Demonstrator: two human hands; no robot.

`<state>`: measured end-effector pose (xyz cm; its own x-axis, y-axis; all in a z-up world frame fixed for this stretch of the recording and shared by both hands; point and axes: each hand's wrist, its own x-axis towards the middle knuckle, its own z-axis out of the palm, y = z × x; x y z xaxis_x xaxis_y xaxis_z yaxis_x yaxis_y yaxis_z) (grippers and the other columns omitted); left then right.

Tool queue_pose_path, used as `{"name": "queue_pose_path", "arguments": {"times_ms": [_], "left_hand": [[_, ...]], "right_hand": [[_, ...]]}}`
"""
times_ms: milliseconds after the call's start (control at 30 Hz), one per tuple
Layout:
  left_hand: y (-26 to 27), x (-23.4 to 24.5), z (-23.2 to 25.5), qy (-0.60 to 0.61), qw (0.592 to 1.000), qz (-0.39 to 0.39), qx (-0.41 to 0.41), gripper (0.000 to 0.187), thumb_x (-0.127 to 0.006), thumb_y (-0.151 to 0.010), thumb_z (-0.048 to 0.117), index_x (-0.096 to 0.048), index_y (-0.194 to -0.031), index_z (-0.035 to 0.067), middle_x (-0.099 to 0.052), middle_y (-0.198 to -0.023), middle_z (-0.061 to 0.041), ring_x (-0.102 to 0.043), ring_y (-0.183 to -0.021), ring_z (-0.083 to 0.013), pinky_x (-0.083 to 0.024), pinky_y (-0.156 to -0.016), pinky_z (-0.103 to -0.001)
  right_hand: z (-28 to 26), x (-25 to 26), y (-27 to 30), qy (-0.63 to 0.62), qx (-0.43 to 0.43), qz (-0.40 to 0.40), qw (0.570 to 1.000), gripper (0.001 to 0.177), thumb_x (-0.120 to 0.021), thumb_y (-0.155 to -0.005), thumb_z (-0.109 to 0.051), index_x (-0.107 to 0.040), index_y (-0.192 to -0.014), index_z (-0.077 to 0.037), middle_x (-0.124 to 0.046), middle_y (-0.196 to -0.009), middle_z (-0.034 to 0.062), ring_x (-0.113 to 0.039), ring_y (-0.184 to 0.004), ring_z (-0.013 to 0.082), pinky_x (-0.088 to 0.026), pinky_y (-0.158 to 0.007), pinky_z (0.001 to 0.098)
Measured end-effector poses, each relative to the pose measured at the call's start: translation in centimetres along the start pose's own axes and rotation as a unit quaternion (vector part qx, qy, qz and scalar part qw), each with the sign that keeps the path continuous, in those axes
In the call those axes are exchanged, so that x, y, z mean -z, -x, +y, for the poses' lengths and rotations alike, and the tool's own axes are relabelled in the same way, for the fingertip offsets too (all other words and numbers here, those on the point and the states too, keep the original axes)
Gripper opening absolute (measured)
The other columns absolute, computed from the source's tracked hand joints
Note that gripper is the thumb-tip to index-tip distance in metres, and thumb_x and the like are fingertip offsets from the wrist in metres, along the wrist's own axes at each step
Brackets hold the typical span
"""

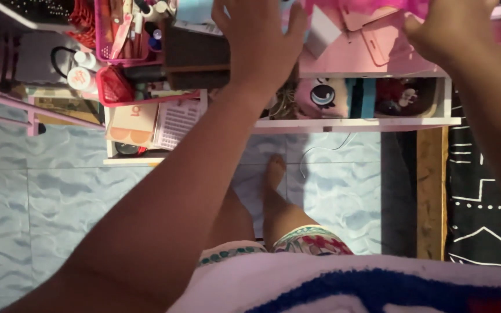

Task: Organizing clothes and various items into drawers and onto shelves in a bedroom.

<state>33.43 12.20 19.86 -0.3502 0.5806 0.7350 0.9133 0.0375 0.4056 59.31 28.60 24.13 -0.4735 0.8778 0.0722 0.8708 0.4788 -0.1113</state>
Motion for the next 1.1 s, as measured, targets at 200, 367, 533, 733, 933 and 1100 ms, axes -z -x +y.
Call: {"name": "queue_pose_path", "arguments": {"times_ms": [200, 367, 533, 733, 933, 1100], "left_hand": [[0.3, 0.5, 2.8, 0.026, 0.998, -0.05, 0.039, 0.046, -0.074, -0.093, 0.032, -0.053, -0.126, 0.008, -0.054, -0.124, -0.017, -0.047, -0.122, -0.0378, -0.033, -0.106, -0.06], [0.5, 2.1, 5.1, 0.112, 0.992, -0.03, 0.052, 0.045, -0.073, -0.091, 0.027, -0.052, -0.127, 0.009, -0.054, -0.127, -0.017, -0.045, -0.125, -0.0402, -0.036, -0.1, -0.058], [1.5, -0.1, 4.5, 0.194, 0.974, -0.024, 0.117, 0.045, -0.07, -0.097, 0.025, -0.051, -0.134, 0.007, -0.055, -0.123, -0.017, -0.052, -0.117, -0.0378, -0.044, -0.103, -0.051], [0.0, -3.1, 2.6, 0.416, 0.827, -0.081, 0.37, 0.038, -0.064, -0.101, 0.035, -0.063, -0.117, 0.0, -0.072, -0.101, -0.015, -0.069, -0.092, -0.0287, -0.054, -0.082, -0.042], [-0.4, -4.2, -1.2, 0.759, 0.527, -0.112, 0.366, 0.042, -0.049, -0.105, 0.04, -0.06, -0.123, 0.004, -0.066, -0.122, -0.009, -0.064, -0.112, -0.0257, -0.048, -0.093, -0.043], [-1.1, 0.3, -4.0, 0.779, 0.486, -0.003, 0.395, 0.039, -0.044, -0.103, 0.039, -0.059, -0.119, 0.007, -0.066, -0.123, -0.007, -0.063, -0.116, -0.0219, -0.048, -0.104, -0.044]], "right_hand": [[1.4, -1.0, -0.5, 0.123, 0.086, -0.042, 0.988, 0.028, -0.064, -0.112, -0.025, -0.072, -0.108, 0.001, -0.072, -0.091, 0.0239, -0.067, -0.082, 0.0387, -0.048, -0.086, 0.0545], [2.3, 0.9, 2.0, 0.1, 0.149, 0.002, 0.984, 0.028, -0.059, -0.115, -0.019, -0.071, -0.104, 0.004, -0.069, -0.089, 0.0251, -0.066, -0.081, 0.0384, -0.048, -0.076, 0.0515], [-2.1, 7.8, 4.4, 0.078, 0.038, -0.076, 0.993, 0.026, -0.057, -0.111, -0.021, -0.069, -0.11, 0.002, -0.069, -0.089, 0.0263, -0.066, -0.078, 0.0371, -0.049, -0.072, 0.0509], [-1.3, 9.0, 3.2, -0.279, -0.069, -0.262, 0.921, 0.024, -0.056, -0.108, -0.028, -0.064, -0.117, -0.007, -0.067, -0.1, 0.0129, -0.063, -0.092, 0.024, -0.049, -0.082, 0.0407], [-5.4, 8.0, 2.0, -0.609, 0.0, -0.383, 0.694, 0.019, -0.062, -0.101, -0.027, -0.062, -0.114, -0.013, -0.064, -0.11, 0.0, -0.06, -0.107, 0.0124, -0.048, -0.096, 0.0352], [-11.8, 5.5, 1.6, -0.607, 0.037, -0.462, 0.646, 0.031, -0.055, -0.104, -0.033, -0.07, -0.112, -0.007, -0.068, -0.107, 0.0063, -0.06, -0.099, 0.0183, -0.046, -0.091, 0.0366]]}}
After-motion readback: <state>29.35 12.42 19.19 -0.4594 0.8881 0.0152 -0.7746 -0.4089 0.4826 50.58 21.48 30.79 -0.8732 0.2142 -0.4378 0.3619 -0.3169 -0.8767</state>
